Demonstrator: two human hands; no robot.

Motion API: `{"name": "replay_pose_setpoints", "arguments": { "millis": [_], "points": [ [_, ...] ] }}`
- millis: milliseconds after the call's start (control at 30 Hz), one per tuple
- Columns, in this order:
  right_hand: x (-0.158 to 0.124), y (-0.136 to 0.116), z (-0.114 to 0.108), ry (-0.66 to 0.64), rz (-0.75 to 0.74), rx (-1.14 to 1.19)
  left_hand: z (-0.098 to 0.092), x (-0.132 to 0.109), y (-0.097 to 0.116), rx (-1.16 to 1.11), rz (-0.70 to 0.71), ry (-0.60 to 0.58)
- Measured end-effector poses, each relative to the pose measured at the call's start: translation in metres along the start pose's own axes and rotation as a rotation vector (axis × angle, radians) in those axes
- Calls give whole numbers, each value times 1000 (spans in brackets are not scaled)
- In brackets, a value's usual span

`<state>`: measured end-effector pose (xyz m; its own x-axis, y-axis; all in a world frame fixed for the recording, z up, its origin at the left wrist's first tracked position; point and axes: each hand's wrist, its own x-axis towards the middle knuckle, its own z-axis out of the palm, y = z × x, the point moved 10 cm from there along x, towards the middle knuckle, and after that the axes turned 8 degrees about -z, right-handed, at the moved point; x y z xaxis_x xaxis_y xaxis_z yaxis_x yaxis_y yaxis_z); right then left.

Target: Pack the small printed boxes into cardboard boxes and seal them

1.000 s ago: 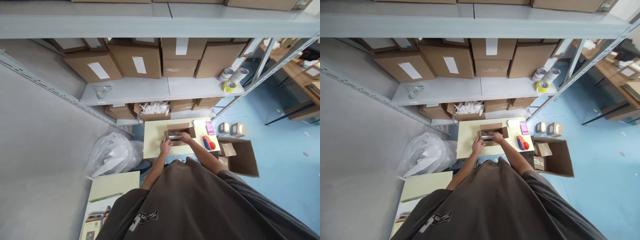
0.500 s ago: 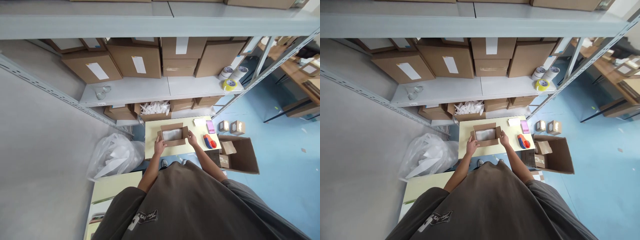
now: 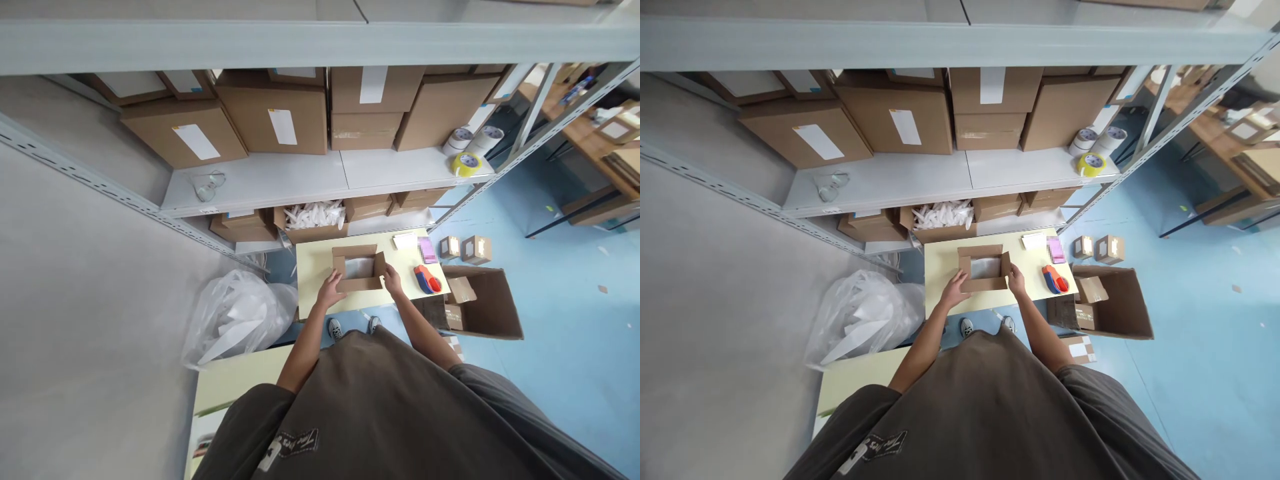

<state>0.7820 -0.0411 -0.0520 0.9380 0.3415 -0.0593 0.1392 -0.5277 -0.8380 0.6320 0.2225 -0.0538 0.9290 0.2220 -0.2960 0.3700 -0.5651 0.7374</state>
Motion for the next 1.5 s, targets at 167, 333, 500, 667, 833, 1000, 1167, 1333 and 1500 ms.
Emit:
{"name": "replay_pose_setpoints", "arguments": {
  "millis": [167, 333, 500, 667, 833, 1000, 1167, 1333, 1500],
  "points": [
    [-5, -17, 22, -248, -43, -90, 10, -5, -9, 141, 32, -42],
    [-12, -23, 32, -464, -157, -227, -2, 4, -5, 119, 46, 38],
    [-4, -18, 12, -166, -37, -197, -22, 10, 2, 100, -111, 265],
    [4, -20, 10, -138, 46, -430, -41, 36, 16, 169, -217, 302],
    [43, -46, 13, -260, -109, -595, -44, 79, 49, 346, -71, 118],
    [62, -63, 33, -391, -265, -621, -43, 75, 53, 406, -30, 124],
    [35, -37, 51, -516, -212, -592, -30, 50, 20, 280, -122, 54],
    [30, -24, 60, -525, -152, -583, -22, 52, 7, 231, -207, 50],
    [34, -33, 63, -539, -128, -608, -23, 61, 6, 167, -323, 144]
  ]
}}
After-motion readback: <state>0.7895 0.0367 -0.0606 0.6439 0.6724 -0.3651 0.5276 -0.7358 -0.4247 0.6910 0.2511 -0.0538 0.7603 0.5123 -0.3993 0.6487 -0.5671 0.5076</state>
